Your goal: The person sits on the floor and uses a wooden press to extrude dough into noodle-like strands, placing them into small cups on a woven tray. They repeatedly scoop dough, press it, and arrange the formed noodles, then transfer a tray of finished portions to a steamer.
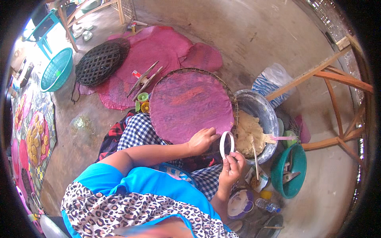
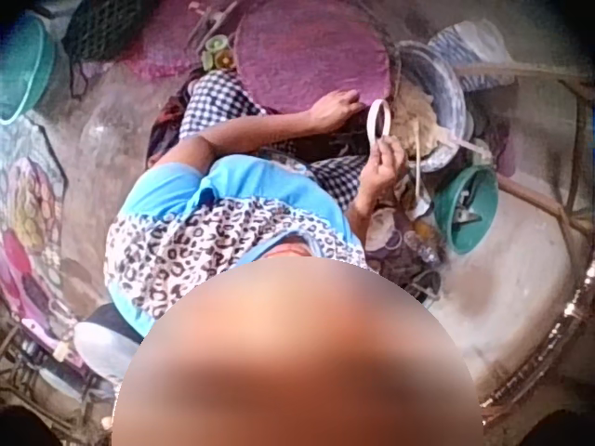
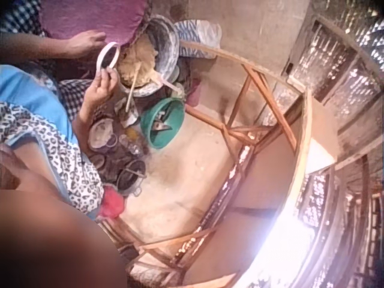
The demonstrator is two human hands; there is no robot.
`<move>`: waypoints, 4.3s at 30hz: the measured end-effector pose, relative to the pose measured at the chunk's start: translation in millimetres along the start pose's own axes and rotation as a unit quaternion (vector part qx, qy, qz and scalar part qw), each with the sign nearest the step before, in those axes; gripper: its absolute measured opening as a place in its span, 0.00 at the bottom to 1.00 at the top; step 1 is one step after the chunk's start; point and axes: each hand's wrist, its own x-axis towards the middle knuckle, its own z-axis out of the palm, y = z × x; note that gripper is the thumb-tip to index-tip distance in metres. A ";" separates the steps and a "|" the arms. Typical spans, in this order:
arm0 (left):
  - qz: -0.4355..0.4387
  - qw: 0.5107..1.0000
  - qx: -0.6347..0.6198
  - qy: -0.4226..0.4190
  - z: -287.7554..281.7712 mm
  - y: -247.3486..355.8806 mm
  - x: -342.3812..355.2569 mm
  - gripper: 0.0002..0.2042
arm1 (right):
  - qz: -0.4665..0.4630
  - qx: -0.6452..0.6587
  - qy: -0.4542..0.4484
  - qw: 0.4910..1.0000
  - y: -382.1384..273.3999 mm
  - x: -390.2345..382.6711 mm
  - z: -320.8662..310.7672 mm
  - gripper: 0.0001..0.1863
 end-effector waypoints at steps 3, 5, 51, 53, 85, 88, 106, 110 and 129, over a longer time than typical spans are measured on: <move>0.013 1.000 0.018 0.007 5.1 0.3 7.6 0.17 | 0.012 0.026 0.022 0.999 0.8 0.7 3.5 0.05; 0.002 0.999 0.012 -0.043 6.5 2.0 10.5 0.16 | 0.002 0.020 0.019 1.000 1.7 0.8 4.1 0.05; -0.361 0.844 0.396 -0.034 -292.9 -392.2 -64.0 0.14 | -0.136 -0.004 -0.259 0.956 -38.3 81.8 148.5 0.18; -0.245 0.848 0.426 0.198 -314.9 -342.8 -69.1 0.14 | -0.005 0.128 -0.239 0.962 -43.8 92.6 142.6 0.25; -0.094 0.005 -0.979 -0.179 -83.4 4.4 -41.2 0.26 | 0.497 0.296 -0.462 0.672 -29.7 232.2 229.6 0.07; -0.074 0.001 -0.986 -0.151 -80.7 -2.2 -34.3 0.20 | 0.474 0.232 -0.435 0.729 -32.9 234.4 251.4 0.08; -0.206 0.074 -0.971 -0.100 -100.6 -26.3 -37.7 0.27 | 0.438 0.179 -0.415 0.777 -77.8 229.7 288.0 0.18; -0.240 0.098 -0.960 -0.108 -92.0 -35.8 -29.1 0.26 | 0.425 0.167 -0.380 0.805 -67.7 238.4 284.8 0.18; -0.388 0.180 -0.901 -0.074 -88.5 1.9 -37.5 0.27 | 0.365 0.147 -0.348 0.851 -78.4 217.7 252.2 0.15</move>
